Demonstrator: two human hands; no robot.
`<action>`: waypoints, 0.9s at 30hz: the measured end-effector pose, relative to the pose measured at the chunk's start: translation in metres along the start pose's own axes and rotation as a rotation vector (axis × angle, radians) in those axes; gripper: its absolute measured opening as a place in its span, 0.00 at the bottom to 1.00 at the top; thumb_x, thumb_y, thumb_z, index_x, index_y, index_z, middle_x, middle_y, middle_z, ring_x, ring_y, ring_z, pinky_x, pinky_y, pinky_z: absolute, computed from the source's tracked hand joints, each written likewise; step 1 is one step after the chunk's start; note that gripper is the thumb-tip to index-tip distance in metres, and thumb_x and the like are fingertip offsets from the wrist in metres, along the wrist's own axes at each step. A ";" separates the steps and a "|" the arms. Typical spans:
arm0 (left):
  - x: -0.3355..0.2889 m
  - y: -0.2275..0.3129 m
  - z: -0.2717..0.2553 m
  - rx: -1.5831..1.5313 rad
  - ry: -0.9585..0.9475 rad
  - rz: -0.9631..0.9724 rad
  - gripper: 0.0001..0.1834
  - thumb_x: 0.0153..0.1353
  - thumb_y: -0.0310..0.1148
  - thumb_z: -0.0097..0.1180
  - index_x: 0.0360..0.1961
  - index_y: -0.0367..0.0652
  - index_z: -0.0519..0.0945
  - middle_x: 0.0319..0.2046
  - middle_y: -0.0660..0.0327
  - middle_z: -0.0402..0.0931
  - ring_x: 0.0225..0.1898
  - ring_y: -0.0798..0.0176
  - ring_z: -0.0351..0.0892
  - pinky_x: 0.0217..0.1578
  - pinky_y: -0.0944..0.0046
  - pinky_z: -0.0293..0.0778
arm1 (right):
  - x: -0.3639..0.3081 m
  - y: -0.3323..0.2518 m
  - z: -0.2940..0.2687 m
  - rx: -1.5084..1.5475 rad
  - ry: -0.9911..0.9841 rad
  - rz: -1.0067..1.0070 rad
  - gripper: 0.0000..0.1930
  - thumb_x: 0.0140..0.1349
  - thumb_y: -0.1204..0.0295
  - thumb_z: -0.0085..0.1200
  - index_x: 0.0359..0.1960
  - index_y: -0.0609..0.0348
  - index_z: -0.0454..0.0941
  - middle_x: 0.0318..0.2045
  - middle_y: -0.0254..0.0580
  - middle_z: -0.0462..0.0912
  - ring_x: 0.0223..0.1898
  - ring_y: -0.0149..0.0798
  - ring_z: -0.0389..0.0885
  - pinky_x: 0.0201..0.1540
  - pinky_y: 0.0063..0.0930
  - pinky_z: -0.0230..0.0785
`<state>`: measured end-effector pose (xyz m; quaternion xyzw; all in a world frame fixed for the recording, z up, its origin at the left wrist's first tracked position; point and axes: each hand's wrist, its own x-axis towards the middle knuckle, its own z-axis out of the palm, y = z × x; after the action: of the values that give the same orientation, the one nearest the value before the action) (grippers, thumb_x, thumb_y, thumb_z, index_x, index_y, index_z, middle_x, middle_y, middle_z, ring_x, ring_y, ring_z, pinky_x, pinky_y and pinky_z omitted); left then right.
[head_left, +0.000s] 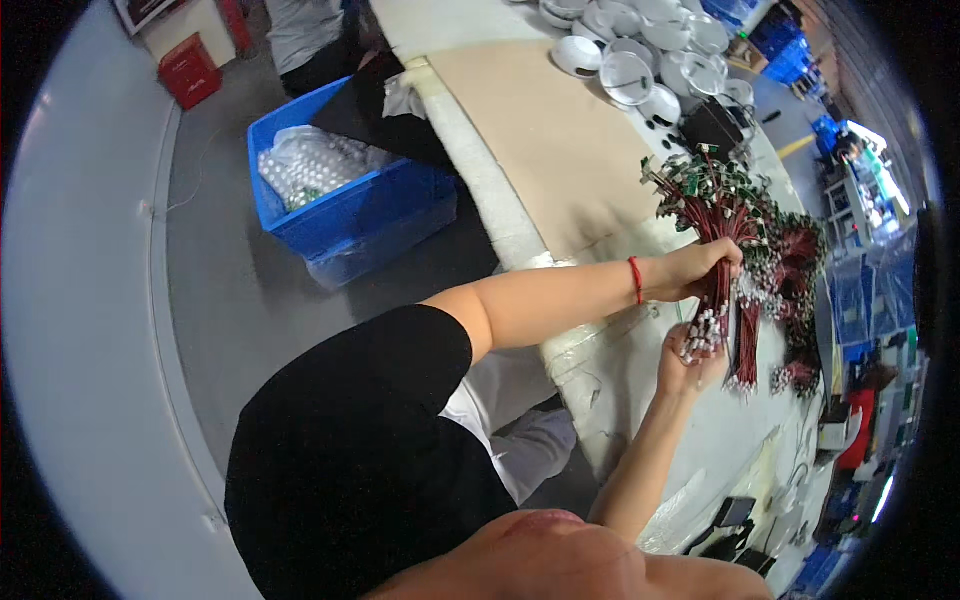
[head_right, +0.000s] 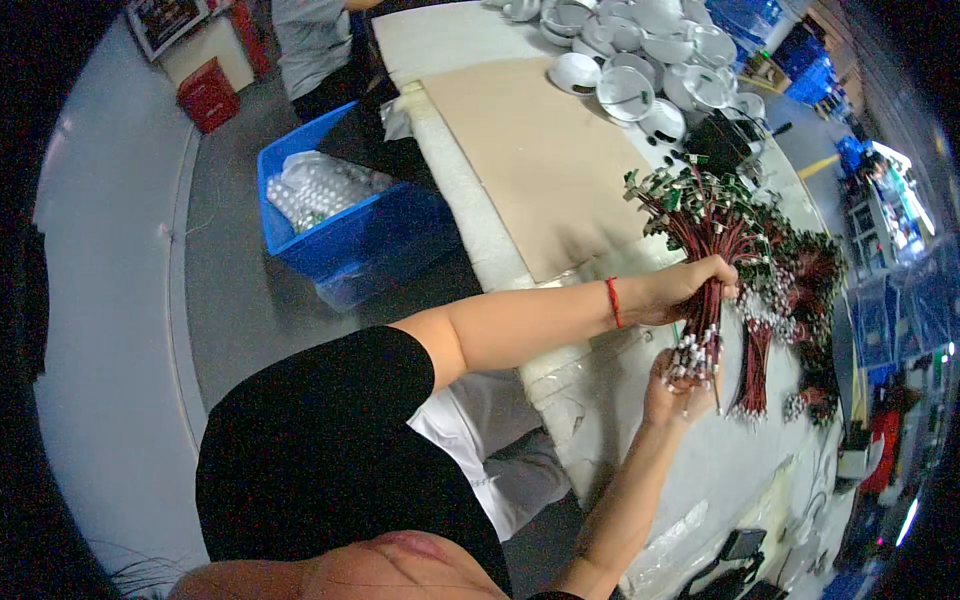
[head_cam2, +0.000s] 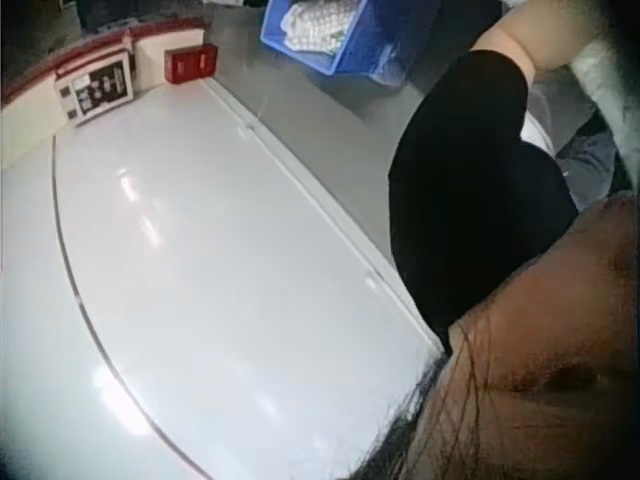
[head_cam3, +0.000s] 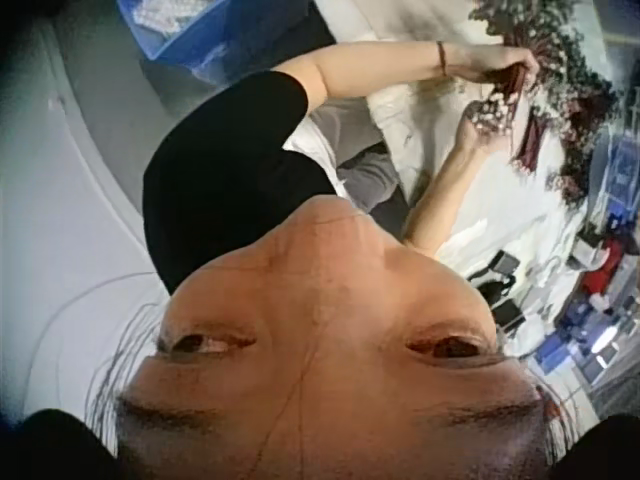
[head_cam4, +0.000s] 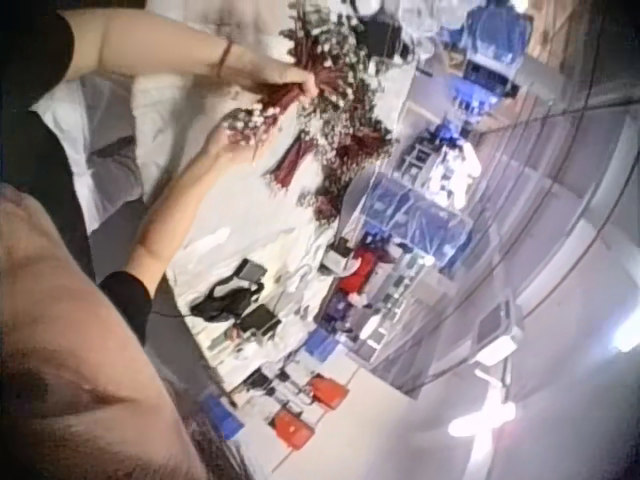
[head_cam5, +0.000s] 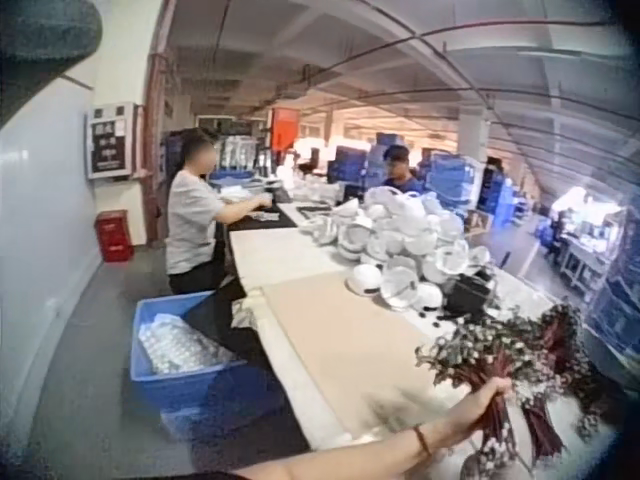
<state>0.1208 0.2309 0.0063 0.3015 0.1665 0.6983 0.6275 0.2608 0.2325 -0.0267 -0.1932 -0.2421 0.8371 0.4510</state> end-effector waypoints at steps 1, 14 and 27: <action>-0.006 0.009 0.003 -0.034 0.030 -0.022 0.11 0.56 0.41 0.46 0.21 0.49 0.71 0.18 0.74 0.66 0.18 0.77 0.61 0.23 0.73 0.59 | -0.009 0.001 0.022 0.001 -0.144 0.058 0.11 0.61 0.63 0.44 0.29 0.56 0.75 0.20 0.35 0.78 0.17 0.30 0.74 0.19 0.20 0.67; -0.002 0.010 -0.007 0.540 0.121 0.419 0.14 0.62 0.41 0.45 0.26 0.41 0.71 0.22 0.66 0.71 0.27 0.71 0.69 0.34 0.68 0.67 | -0.036 -0.032 0.045 -0.748 -0.294 -0.437 0.27 0.59 0.74 0.46 0.60 0.72 0.57 0.16 0.22 0.54 0.14 0.16 0.49 0.15 0.13 0.40; -0.003 0.015 -0.008 0.327 0.309 0.746 0.10 0.65 0.37 0.45 0.29 0.44 0.67 0.23 0.69 0.67 0.27 0.74 0.65 0.31 0.70 0.66 | -0.033 -0.027 0.037 -0.754 -0.407 -0.342 0.20 0.57 0.76 0.48 0.51 0.72 0.70 0.15 0.25 0.64 0.15 0.20 0.57 0.19 0.15 0.47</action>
<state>0.1045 0.2266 0.0088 0.3284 0.2467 0.8785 0.2440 0.2753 0.2091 0.0218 -0.1328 -0.6417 0.6250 0.4242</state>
